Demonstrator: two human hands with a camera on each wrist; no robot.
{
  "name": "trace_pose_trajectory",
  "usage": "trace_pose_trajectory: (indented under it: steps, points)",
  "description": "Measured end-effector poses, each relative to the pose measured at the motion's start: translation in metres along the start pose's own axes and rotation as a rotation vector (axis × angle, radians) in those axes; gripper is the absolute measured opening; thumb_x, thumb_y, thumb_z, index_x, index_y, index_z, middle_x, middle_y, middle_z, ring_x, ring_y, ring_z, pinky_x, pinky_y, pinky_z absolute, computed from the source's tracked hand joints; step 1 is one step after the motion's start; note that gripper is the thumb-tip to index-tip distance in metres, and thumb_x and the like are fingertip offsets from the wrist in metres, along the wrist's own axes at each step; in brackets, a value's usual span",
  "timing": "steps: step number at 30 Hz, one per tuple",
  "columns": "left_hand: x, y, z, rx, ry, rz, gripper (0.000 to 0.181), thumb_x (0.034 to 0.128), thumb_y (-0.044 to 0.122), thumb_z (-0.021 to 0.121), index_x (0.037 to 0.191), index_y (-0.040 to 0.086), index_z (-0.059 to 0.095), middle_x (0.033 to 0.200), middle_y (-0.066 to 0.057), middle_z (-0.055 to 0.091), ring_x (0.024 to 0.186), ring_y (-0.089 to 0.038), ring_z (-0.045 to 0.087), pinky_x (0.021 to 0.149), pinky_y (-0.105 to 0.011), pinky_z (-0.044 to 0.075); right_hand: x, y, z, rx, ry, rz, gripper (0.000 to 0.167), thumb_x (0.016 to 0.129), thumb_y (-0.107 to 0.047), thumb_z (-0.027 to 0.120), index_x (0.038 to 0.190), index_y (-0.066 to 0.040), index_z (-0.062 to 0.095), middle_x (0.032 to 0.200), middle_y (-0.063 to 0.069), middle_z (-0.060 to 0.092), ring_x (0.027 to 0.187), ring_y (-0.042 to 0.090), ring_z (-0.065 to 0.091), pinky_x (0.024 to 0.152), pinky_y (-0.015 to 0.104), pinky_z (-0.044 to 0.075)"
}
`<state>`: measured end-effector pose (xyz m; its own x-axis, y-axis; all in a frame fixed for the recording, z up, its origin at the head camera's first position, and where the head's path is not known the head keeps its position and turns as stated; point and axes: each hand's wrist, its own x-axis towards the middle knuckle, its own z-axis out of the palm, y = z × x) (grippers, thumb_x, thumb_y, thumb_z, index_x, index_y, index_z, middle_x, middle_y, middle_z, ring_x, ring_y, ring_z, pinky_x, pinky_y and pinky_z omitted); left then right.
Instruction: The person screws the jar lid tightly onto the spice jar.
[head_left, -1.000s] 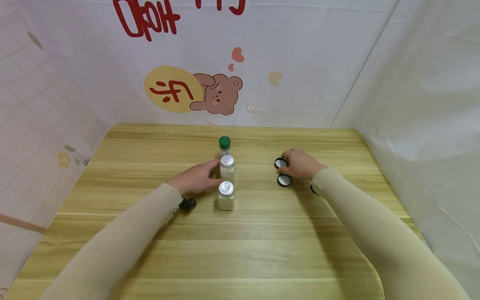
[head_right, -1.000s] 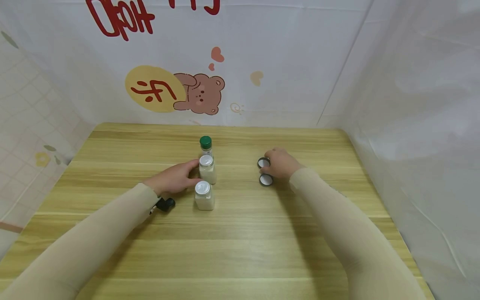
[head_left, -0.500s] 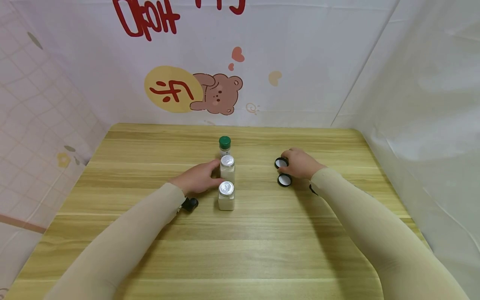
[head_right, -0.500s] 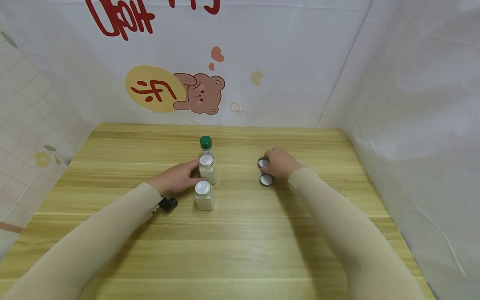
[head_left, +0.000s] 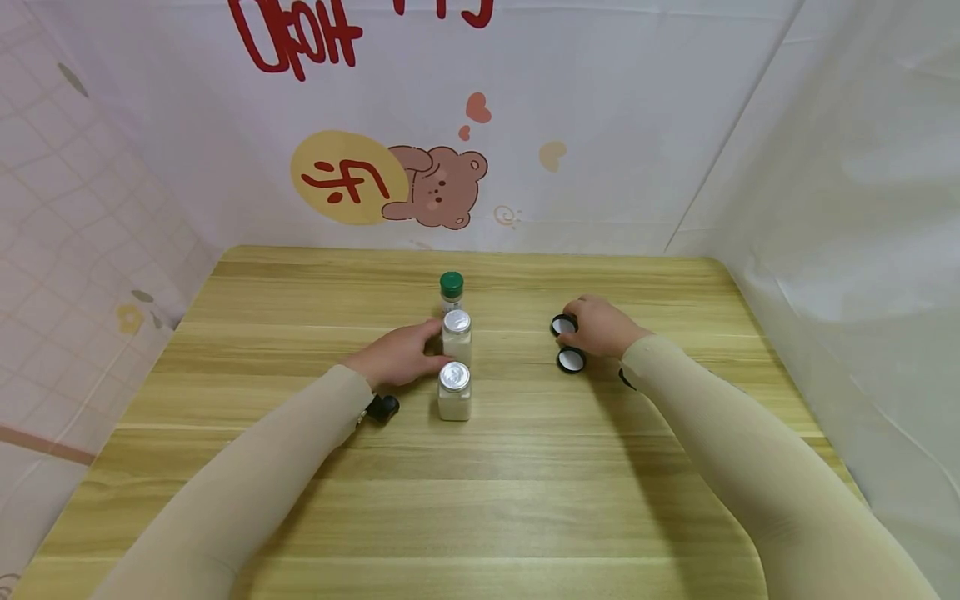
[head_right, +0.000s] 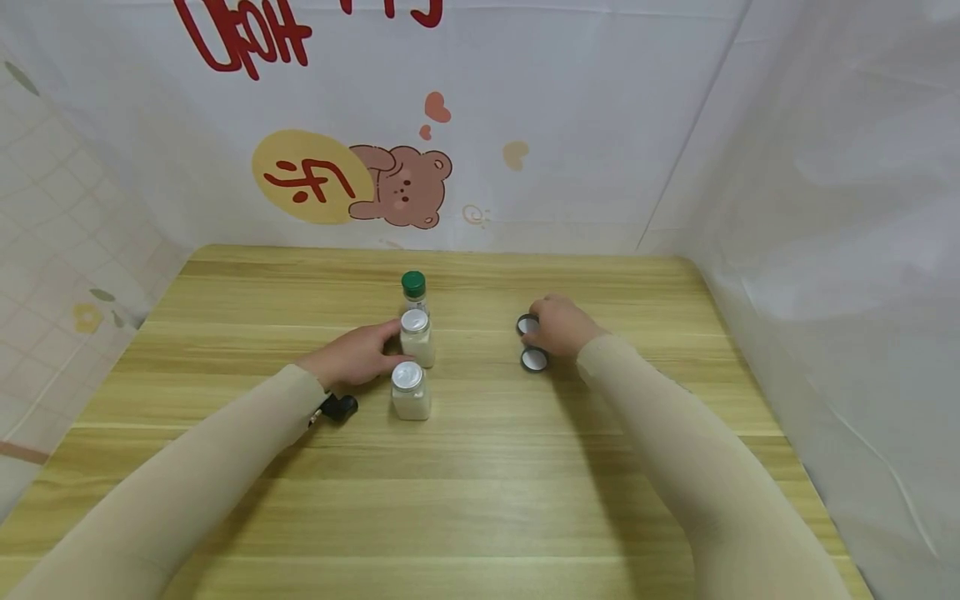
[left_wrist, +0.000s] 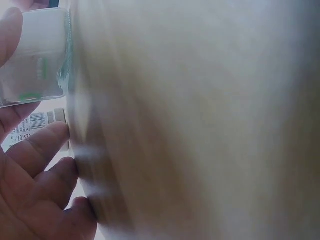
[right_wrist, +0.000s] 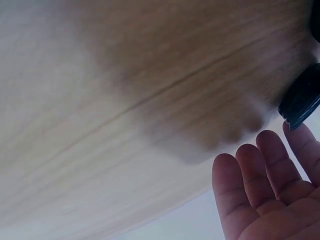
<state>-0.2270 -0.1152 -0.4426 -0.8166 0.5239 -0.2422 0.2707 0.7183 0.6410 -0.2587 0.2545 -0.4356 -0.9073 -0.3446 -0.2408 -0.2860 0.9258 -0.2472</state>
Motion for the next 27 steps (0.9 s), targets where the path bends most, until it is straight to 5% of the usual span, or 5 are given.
trace_pose_trajectory:
  steps: [27]
  points:
    - [0.002,0.0,0.001,0.023,-0.003,-0.026,0.059,0.1009,0.048,0.069,0.153,0.031,0.048,0.16,-0.001,0.052,0.153,-0.029,0.044,0.126,-0.053,0.036,-0.002,-0.016,-0.01,0.045,0.068,-0.059,0.05,0.098,-0.027,0.072,0.136,0.003,0.062,0.13,0.019,0.069,0.118,0.034,0.066,0.102,0.05,0.054]
